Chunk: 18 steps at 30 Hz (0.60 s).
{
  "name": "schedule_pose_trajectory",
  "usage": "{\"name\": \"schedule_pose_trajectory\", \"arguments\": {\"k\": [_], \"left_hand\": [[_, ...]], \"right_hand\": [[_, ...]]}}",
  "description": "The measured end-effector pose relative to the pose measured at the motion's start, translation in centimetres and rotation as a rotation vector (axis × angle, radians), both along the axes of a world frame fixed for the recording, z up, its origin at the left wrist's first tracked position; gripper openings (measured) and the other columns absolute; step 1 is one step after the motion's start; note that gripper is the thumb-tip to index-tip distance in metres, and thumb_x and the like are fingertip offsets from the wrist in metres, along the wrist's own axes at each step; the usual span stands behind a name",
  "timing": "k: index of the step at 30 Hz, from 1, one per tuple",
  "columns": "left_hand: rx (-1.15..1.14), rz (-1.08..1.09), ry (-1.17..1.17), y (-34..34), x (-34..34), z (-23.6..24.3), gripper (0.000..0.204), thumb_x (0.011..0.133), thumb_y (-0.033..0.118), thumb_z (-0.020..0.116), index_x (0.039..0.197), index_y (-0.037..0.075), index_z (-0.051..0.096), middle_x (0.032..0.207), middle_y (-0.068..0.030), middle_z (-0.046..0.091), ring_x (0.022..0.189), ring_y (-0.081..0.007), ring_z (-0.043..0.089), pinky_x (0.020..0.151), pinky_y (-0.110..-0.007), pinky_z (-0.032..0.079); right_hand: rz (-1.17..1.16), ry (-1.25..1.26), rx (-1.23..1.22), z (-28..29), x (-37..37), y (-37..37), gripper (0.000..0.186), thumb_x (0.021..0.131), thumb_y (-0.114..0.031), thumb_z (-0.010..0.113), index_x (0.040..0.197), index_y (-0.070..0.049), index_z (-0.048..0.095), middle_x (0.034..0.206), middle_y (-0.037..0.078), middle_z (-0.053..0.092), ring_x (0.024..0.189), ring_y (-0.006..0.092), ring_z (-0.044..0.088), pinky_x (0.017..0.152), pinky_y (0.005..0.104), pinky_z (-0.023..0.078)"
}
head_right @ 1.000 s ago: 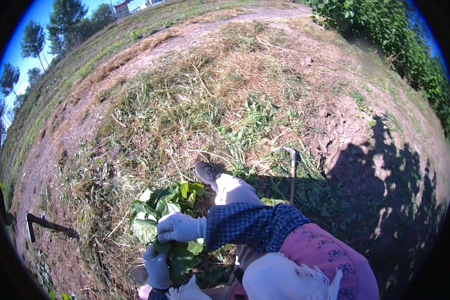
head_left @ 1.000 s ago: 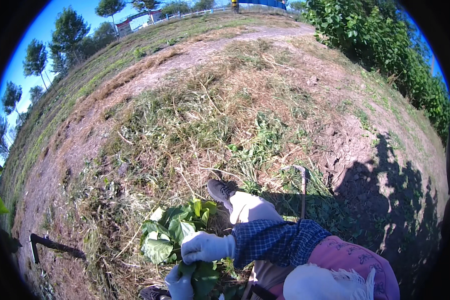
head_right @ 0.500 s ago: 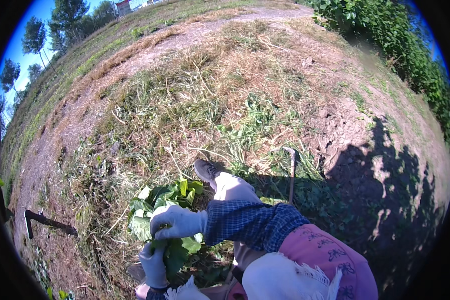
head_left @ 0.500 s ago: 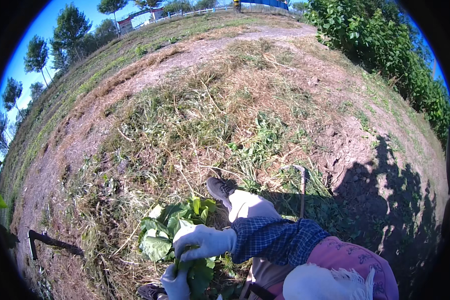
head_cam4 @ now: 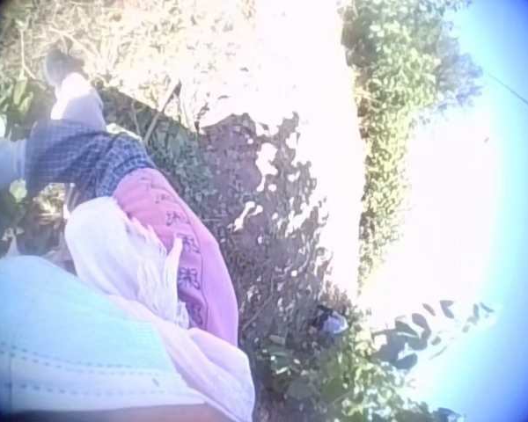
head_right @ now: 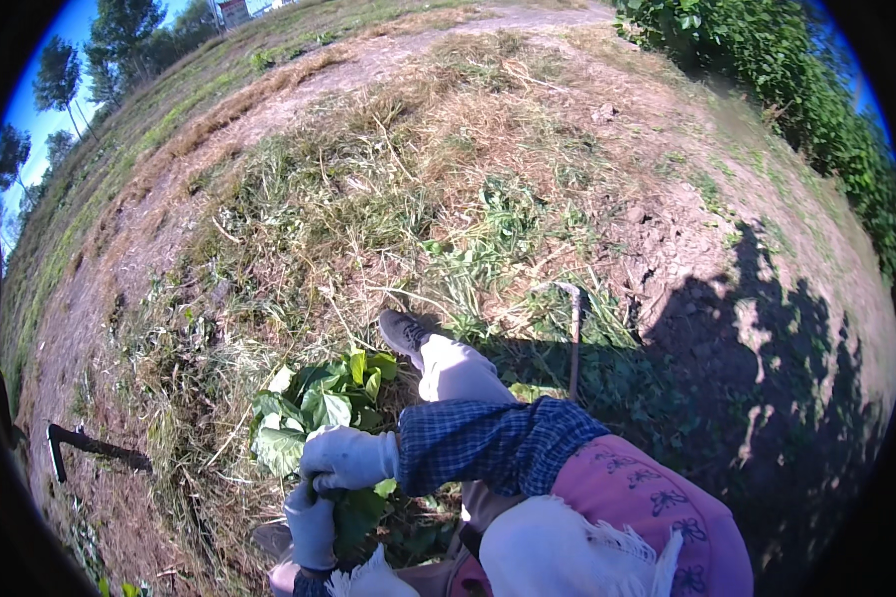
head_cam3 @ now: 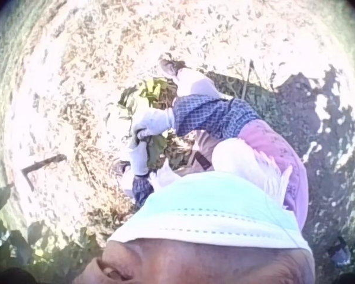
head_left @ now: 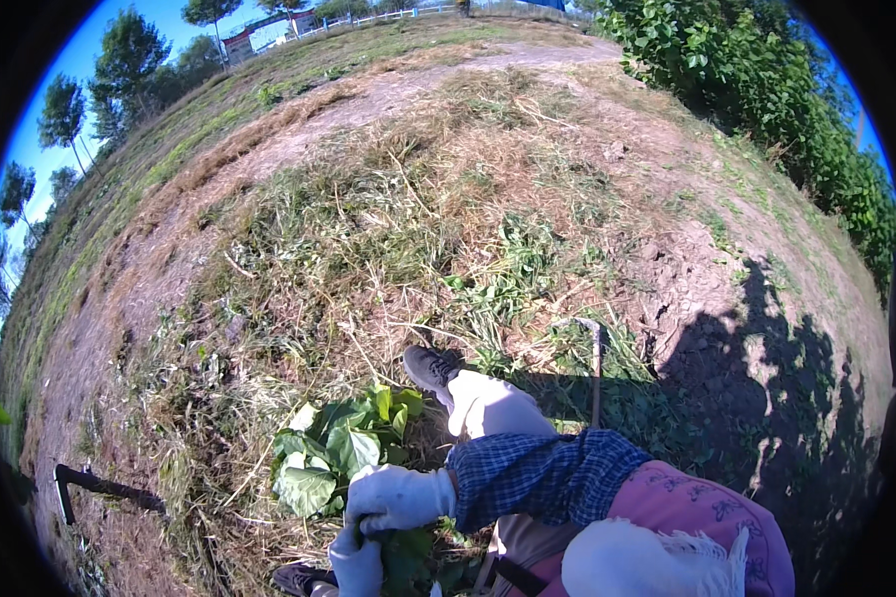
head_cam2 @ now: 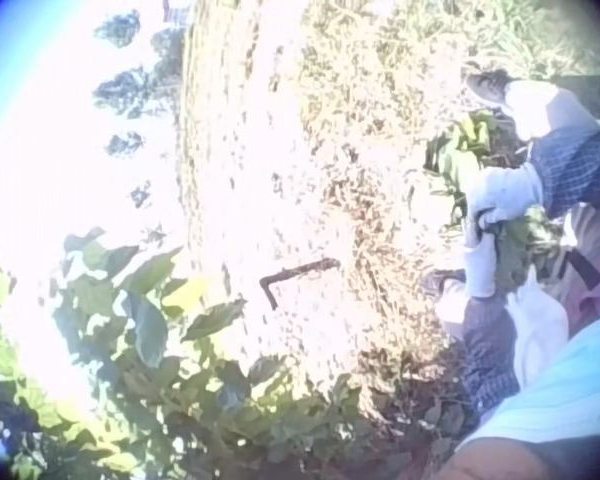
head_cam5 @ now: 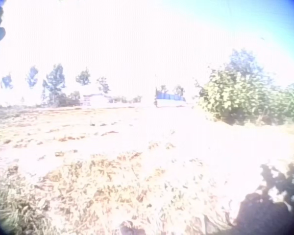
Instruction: The person sits on the ground in a field and repeatedly plucks large green leaves from a low-growing plant by hand. The person holds the leaves in one hand while using the other to detach them, continuing the same action throughout the clip.
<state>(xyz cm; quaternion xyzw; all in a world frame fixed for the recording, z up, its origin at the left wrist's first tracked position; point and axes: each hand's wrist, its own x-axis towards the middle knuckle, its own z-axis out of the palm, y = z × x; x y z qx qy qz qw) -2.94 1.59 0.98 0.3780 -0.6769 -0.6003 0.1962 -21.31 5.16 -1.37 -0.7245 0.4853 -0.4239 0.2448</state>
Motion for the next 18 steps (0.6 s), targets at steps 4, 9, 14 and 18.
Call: {"name": "schedule_pose_trajectory", "arguments": {"k": [4, 9, 14, 18], "left_hand": [[0.113, 0.042, 0.069, 0.2, 0.1, 0.3, 0.019, 0.088, 0.001, 0.068, 0.105, -0.005, 0.071, 0.092, -0.0061, 0.073, 0.083, -0.0093, 0.063, 0.073, -0.025, 0.052], [0.135, 0.112, 0.081, 0.6, -0.5, 1.3, 0.015, 0.087, 0.001, 0.07, 0.101, -0.005, 0.071, 0.088, -0.0044, 0.072, 0.079, -0.0088, 0.062, 0.072, -0.025, 0.051], [0.104, 0.125, 0.028, 0.5, -0.4, 1.7, 0.013, 0.087, 0.002, 0.071, 0.099, -0.004, 0.073, 0.087, -0.0037, 0.072, 0.077, -0.0083, 0.062, 0.071, -0.025, 0.051], [0.115, 0.155, 0.057, 0.6, -0.4, 1.8, 0.012, 0.087, 0.002, 0.069, 0.098, -0.003, 0.074, 0.087, -0.0046, 0.073, 0.076, -0.0092, 0.063, 0.071, -0.026, 0.052]], "right_hand": [[-0.01, -0.054, -0.04, 0.3, 0.1, 0.0, 0.021, 0.083, -0.023, 0.074, 0.095, -0.008, 0.069, 0.091, 0.012, 0.064, 0.091, 0.0347, 0.063, 0.082, 0.0449, 0.051], [-0.068, -0.153, 0.034, 0.4, 0.2, 0.0, 0.018, 0.083, -0.02, 0.075, 0.094, -0.008, 0.069, 0.09, 0.012, 0.065, 0.088, 0.033, 0.065, 0.08, 0.0426, 0.052], [-0.101, -0.395, 0.156, 0.3, 0.3, 0.2, 0.013, 0.085, -0.014, 0.074, 0.094, -0.005, 0.069, 0.087, 0.01, 0.068, 0.082, 0.0246, 0.068, 0.075, 0.0363, 0.054], [-0.099, -0.576, 0.31, 0.4, 0.3, 0.0, 0.014, 0.086, -0.013, 0.074, 0.096, -0.004, 0.071, 0.085, 0.006, 0.071, 0.079, 0.014, 0.067, 0.074, 0.0307, 0.053]]}}
